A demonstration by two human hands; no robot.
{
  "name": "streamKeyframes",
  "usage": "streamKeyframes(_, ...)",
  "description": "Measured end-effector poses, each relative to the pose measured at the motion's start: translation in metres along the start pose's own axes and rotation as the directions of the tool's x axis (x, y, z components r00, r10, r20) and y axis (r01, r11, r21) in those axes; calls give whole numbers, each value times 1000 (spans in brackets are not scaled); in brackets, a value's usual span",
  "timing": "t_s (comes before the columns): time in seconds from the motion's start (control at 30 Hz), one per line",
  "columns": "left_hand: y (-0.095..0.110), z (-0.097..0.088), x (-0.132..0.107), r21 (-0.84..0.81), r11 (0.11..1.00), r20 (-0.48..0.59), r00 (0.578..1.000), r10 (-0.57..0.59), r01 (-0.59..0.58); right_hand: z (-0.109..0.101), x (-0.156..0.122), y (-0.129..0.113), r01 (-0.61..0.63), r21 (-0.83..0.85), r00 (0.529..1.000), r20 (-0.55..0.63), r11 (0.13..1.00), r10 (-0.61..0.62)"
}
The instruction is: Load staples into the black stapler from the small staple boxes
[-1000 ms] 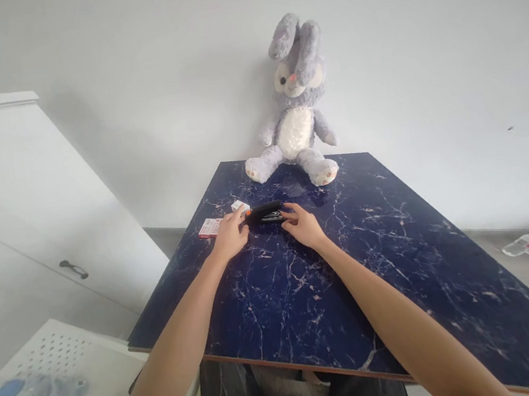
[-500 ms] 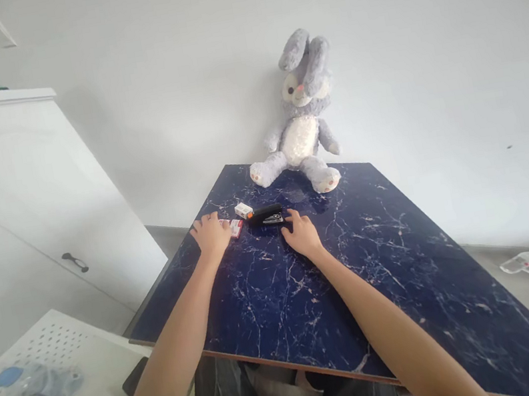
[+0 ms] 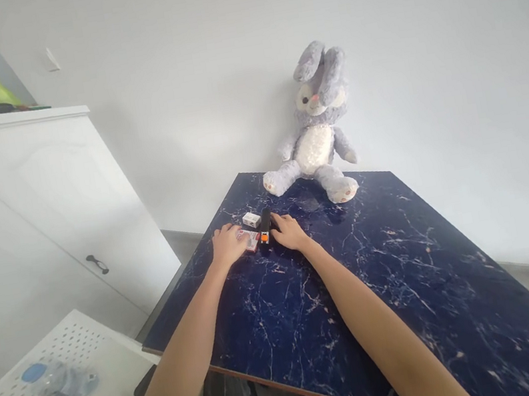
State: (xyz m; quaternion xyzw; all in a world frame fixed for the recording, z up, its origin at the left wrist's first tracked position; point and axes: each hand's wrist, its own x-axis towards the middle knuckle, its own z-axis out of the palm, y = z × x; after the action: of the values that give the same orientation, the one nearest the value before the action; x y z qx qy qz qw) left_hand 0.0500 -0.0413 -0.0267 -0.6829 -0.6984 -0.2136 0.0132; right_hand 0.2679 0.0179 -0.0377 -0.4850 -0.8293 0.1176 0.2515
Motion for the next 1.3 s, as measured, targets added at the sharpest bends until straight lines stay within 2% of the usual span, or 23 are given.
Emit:
streamKeyframes(0.1,0,0,0,9,999,72,996,44,-45,-2,-4,1,30,66,997,-77,997,-25)
streamKeyframes(0.17,0,-1,0,42,998,58,997,43,-46,-3,-8,1,16,82,994,-105,997,-7)
streamKeyframes(0.27,0,-5,-2,134,988,-61,996,-68,75,-3,-16,-2,-41,89,988,-144,995,54)
streamKeyframes(0.4,0,-9,-5,183,958,-183,965,-187,220,-11,-30,2,-95,124,973,-199,988,119)
streamKeyframes(0.5,2,-12,-7,144,966,-189,964,-185,213,-29,-42,22,-132,142,959,-230,981,163)
streamKeyframes(0.63,-4,-24,-10,-82,995,-98,993,-70,62,-72,-69,77,-224,153,927,-272,962,259)
streamKeyframes(0.7,-10,-30,-13,-189,979,-147,984,-101,72,-94,-89,109,-318,165,879,-317,934,355)
streamKeyframes(0.8,-7,-34,-26,-215,975,-244,963,-117,64,-116,-122,148,-457,218,746,-434,862,505)
streamKeyframes(0.9,22,-30,-51,-168,980,-180,981,73,-103,-122,-143,166,-513,376,599,-486,771,636)
streamKeyframes(0.93,34,-27,-60,-142,972,-152,975,162,-184,-121,-146,167,-519,406,573,-487,752,659)
streamKeyframes(0.97,47,-24,-68,-118,961,-154,960,232,-251,-121,-147,167,-524,411,565,-487,746,666)
streamKeyframes(1.03,64,-17,-80,-74,943,-153,938,311,-325,-119,-145,162,-532,353,605,-477,769,638)
streamKeyframes(1.07,69,-14,-82,-52,948,-158,940,303,-315,-119,-143,159,-531,310,639,-464,789,613)
streamKeyframes(1.17,64,-8,-76,-7,989,-143,979,147,-150,-120,-139,151,-517,223,715,-418,826,560)
streamKeyframes(1.23,54,-6,-66,6,1000,-82,996,25,-24,-121,-138,148,-521,205,726,-403,828,557)
streamKeyframes(1.3,46,-5,-55,24,1000,-42,999,0,1,-122,-139,147,-527,201,724,-402,826,560)
